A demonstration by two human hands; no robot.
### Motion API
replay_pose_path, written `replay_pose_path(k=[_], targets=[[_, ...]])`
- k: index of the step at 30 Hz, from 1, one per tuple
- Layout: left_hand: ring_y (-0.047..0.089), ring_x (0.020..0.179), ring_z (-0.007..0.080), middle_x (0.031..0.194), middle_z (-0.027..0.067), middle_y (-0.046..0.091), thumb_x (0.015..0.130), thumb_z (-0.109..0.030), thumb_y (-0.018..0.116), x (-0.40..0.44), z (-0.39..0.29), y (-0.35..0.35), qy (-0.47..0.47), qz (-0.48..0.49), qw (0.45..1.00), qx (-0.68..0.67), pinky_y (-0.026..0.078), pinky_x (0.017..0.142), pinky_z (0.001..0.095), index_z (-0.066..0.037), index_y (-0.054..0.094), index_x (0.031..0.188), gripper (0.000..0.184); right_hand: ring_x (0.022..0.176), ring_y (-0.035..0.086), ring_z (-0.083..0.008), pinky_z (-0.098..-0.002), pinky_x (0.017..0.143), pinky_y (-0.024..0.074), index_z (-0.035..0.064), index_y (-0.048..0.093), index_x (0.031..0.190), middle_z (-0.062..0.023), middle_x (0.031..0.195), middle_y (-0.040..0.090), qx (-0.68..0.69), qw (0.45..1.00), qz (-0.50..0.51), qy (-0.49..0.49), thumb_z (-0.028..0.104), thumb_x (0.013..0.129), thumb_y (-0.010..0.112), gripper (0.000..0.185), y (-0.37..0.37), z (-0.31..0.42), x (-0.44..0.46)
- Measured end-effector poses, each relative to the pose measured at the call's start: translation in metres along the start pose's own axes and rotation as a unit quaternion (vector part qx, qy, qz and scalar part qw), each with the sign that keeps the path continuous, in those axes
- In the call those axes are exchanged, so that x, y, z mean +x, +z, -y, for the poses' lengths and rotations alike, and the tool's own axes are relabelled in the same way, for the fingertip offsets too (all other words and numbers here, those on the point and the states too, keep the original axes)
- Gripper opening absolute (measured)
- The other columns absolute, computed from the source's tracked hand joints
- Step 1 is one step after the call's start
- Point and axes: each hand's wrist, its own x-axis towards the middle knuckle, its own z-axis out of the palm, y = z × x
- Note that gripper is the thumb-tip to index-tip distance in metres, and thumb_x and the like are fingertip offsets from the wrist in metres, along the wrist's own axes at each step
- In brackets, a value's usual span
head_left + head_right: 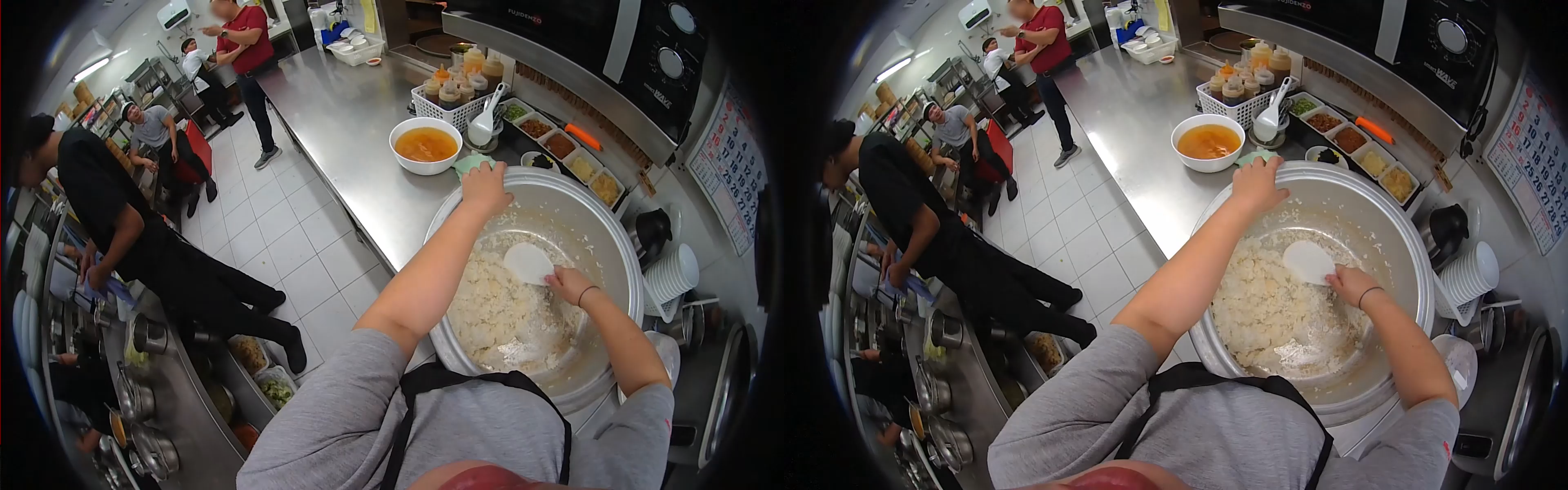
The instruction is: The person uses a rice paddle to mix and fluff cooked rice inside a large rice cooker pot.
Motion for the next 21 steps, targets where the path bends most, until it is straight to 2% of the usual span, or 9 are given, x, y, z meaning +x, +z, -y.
replay_pose_path(k=[3, 5, 6, 8, 10, 13, 15, 17, 21], targets=[[0.050, 0.103, 0.0293, 0.111, 0.0115, 0.049, 0.068, -0.042, 0.067, 0.000, 0.000, 0.001, -0.001, -0.006, 1.000, -0.005, 0.039, 0.085, 0.0419, -0.019, 0.042, 0.124, 0.066, 0.083, 0.058, -0.0369, -0.0423, 0.076, 0.0436, 0.0014, 0.056, 0.096, -0.0229, 0.088, 0.060, -0.005, 0.999, 0.042, -0.002, 0.035, 0.089, 0.043, 0.037, -0.011, 0.020, -0.022], [0.050, 0.103, 0.0293, 0.111, 0.0114, 0.049, 0.068, -0.043, 0.067, 0.000, 0.000, 0.001, -0.004, -0.006, 1.000, 0.001, 0.039, 0.085, 0.0420, -0.019, 0.042, 0.124, 0.066, 0.082, 0.058, -0.0359, -0.0418, 0.076, 0.0436, 0.0033, 0.056, 0.098, -0.0202, 0.088, 0.061, -0.051, 0.975, 0.203, -0.070, 0.037, 0.089, 0.043, 0.037, -0.029, 0.031, -0.033], [0.050, 0.103, 0.0293, 0.112, 0.0113, 0.049, 0.068, -0.043, 0.066, 0.001, -0.001, 0.002, -0.005, -0.007, 1.000, 0.003, 0.039, 0.085, 0.0421, -0.020, 0.042, 0.124, 0.066, 0.082, 0.058, -0.0359, -0.0418, 0.076, 0.0436, 0.0033, 0.056, 0.098, -0.0202, 0.088, 0.061, -0.050, 0.976, 0.201, -0.069, 0.037, 0.089, 0.043, 0.037, -0.035, 0.031, -0.027], [0.050, 0.103, 0.0293, 0.112, 0.0113, 0.049, 0.068, -0.043, 0.066, 0.000, 0.000, 0.003, -0.003, -0.005, 1.000, 0.004, 0.039, 0.085, 0.0422, -0.019, 0.041, 0.124, 0.066, 0.086, 0.058, -0.0357, -0.0412, 0.079, 0.0435, 0.0045, 0.057, 0.099, -0.0185, 0.092, 0.061, -0.034, 0.996, 0.084, -0.027, 0.039, 0.089, 0.043, 0.039, -0.049, 0.031, -0.011], [0.050, 0.103, 0.0292, 0.113, 0.0113, 0.049, 0.069, -0.044, 0.066, 0.001, 0.000, 0.003, 0.000, -0.009, 1.000, 0.002, 0.039, 0.086, 0.0423, -0.019, 0.041, 0.125, 0.066, 0.092, 0.057, -0.0353, -0.0410, 0.082, 0.0433, 0.0040, 0.056, 0.103, -0.0187, 0.098, 0.060, -0.004, 0.995, -0.095, 0.026, 0.038, 0.089, 0.043, 0.039, -0.047, 0.008, 0.028], [0.050, 0.104, 0.0291, 0.113, 0.0114, 0.049, 0.069, -0.043, 0.067, 0.000, 0.002, 0.001, 0.006, -0.008, 1.000, 0.004, 0.039, 0.086, 0.0424, -0.019, 0.041, 0.125, 0.066, 0.095, 0.056, -0.0350, -0.0420, 0.082, 0.0433, 0.0040, 0.055, 0.105, -0.0204, 0.100, 0.060, -0.059, 0.991, -0.080, 0.084, 0.035, 0.089, 0.042, 0.038, -0.026, -0.007, 0.062], [0.050, 0.104, 0.0294, 0.112, 0.0115, 0.050, 0.069, -0.042, 0.067, 0.000, 0.003, 0.000, -0.005, -0.009, 1.000, 0.000, 0.039, 0.086, 0.0429, -0.019, 0.042, 0.124, 0.065, 0.093, 0.056, -0.0355, -0.0424, 0.081, 0.0431, 0.0041, 0.055, 0.105, -0.0206, 0.098, 0.060, -0.025, 0.992, -0.085, 0.086, 0.034, 0.089, 0.041, 0.036, -0.006, -0.012, 0.071], [0.050, 0.104, 0.0295, 0.112, 0.0116, 0.050, 0.069, -0.041, 0.067, 0.000, 0.003, -0.003, -0.012, -0.005, 1.000, -0.007, 0.039, 0.085, 0.0431, -0.018, 0.042, 0.123, 0.064, 0.091, 0.057, -0.0350, -0.0424, 0.081, 0.0430, 0.0042, 0.057, 0.101, -0.0196, 0.097, 0.060, -0.031, 0.999, -0.032, 0.018, 0.035, 0.089, 0.041, 0.037, -0.007, 0.011, 0.048], [0.051, 0.103, 0.0296, 0.112, 0.0118, 0.050, 0.069, -0.041, 0.067, -0.001, 0.001, -0.003, -0.013, 0.000, 1.000, -0.003, 0.039, 0.085, 0.0439, -0.018, 0.042, 0.122, 0.062, 0.090, 0.057, -0.0342, -0.0419, 0.081, 0.0431, 0.0043, 0.058, 0.098, -0.0189, 0.095, 0.061, -0.065, 0.997, 0.046, -0.013, 0.037, 0.089, 0.041, 0.039, -0.019, 0.048, 0.010]])
